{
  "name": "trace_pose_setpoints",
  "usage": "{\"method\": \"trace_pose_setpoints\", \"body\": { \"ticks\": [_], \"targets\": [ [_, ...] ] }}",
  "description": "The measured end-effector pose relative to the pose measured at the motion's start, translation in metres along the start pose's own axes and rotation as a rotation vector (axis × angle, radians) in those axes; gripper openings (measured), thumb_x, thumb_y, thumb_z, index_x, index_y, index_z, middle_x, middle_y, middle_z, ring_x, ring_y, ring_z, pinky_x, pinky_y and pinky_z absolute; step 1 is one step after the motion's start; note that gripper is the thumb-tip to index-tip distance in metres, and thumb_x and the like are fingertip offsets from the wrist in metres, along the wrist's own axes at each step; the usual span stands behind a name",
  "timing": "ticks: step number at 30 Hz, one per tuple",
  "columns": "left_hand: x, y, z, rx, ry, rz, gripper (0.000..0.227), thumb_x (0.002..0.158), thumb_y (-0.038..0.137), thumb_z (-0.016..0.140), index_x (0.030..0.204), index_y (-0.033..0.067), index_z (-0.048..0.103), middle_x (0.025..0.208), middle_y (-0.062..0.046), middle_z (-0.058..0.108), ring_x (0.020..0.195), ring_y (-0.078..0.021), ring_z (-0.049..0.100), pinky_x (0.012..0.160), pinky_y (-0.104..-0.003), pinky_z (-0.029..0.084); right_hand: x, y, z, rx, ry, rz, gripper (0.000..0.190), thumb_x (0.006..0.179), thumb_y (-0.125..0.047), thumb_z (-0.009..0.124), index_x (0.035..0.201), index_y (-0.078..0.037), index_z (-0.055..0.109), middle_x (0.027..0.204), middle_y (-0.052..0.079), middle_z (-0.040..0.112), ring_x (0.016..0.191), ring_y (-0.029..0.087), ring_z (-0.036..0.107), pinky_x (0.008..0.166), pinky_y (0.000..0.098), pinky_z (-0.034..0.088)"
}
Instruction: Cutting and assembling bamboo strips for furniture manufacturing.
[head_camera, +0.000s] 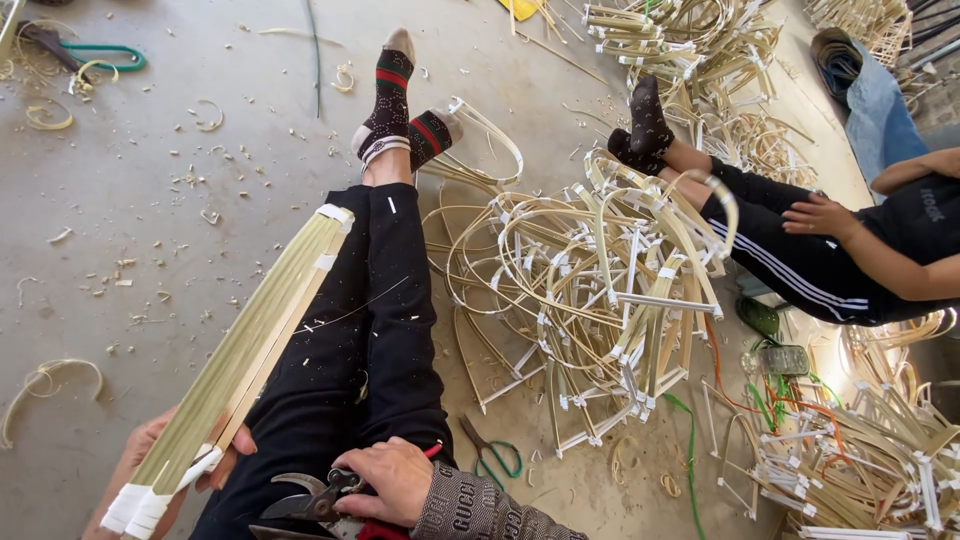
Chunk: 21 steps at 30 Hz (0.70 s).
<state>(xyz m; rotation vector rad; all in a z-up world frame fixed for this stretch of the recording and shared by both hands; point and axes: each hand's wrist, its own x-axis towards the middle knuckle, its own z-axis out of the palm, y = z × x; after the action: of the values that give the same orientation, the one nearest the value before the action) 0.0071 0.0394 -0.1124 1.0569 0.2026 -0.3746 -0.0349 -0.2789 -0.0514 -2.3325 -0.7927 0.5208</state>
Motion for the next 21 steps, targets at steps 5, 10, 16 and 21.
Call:
{"method": "trace_pose_setpoints", "body": {
  "ticks": [5,10,16,21],
  "targets": [
    [-0.001,-0.005,-0.004,-0.022,-0.099,0.073,0.057,0.084,0.038,0.071,0.121,-0.0052,0.068,0.084,-0.024,0.076,0.048,-0.0174,0.059,0.038,-0.027,0.039,0.008,-0.005,-0.022,-0.045,0.018,-0.002,0.046,0.094,-0.043,0.071,0.127,-0.011,0.067,0.101,0.005,0.071,0.096,0.025,0.068,0.092,0.0373,0.048],
    [-0.001,-0.004,0.000,-0.034,-0.109,0.121,0.056,0.085,0.035,0.072,0.123,-0.0057,0.067,0.083,-0.026,0.075,0.048,-0.0177,0.059,0.037,-0.029,0.042,0.032,0.003,-0.054,-0.204,0.183,-0.043,0.044,0.091,-0.038,0.072,0.124,-0.011,0.067,0.103,0.007,0.071,0.098,0.027,0.067,0.088,0.0382,0.047],
    [-0.001,-0.006,0.001,0.003,-0.028,0.073,0.052,0.089,0.031,0.070,0.118,-0.0121,0.066,0.083,-0.028,0.074,0.048,-0.0203,0.058,0.038,-0.030,0.040,0.021,-0.014,-0.044,-0.187,0.264,-0.219,0.041,0.089,-0.034,0.074,0.121,-0.010,0.065,0.112,0.010,0.071,0.106,0.030,0.068,0.093,0.0386,0.051],
    [-0.005,0.012,0.024,0.049,0.120,0.000,0.046,0.099,0.027,0.067,0.134,-0.0039,0.067,0.080,-0.030,0.072,0.048,-0.0239,0.061,0.038,-0.032,0.043,-0.008,0.005,0.048,-0.077,-0.087,-0.223,0.043,0.093,-0.037,0.071,0.125,-0.010,0.062,0.099,0.011,0.069,0.094,0.029,0.070,0.085,0.0406,0.057]
  ]
}}
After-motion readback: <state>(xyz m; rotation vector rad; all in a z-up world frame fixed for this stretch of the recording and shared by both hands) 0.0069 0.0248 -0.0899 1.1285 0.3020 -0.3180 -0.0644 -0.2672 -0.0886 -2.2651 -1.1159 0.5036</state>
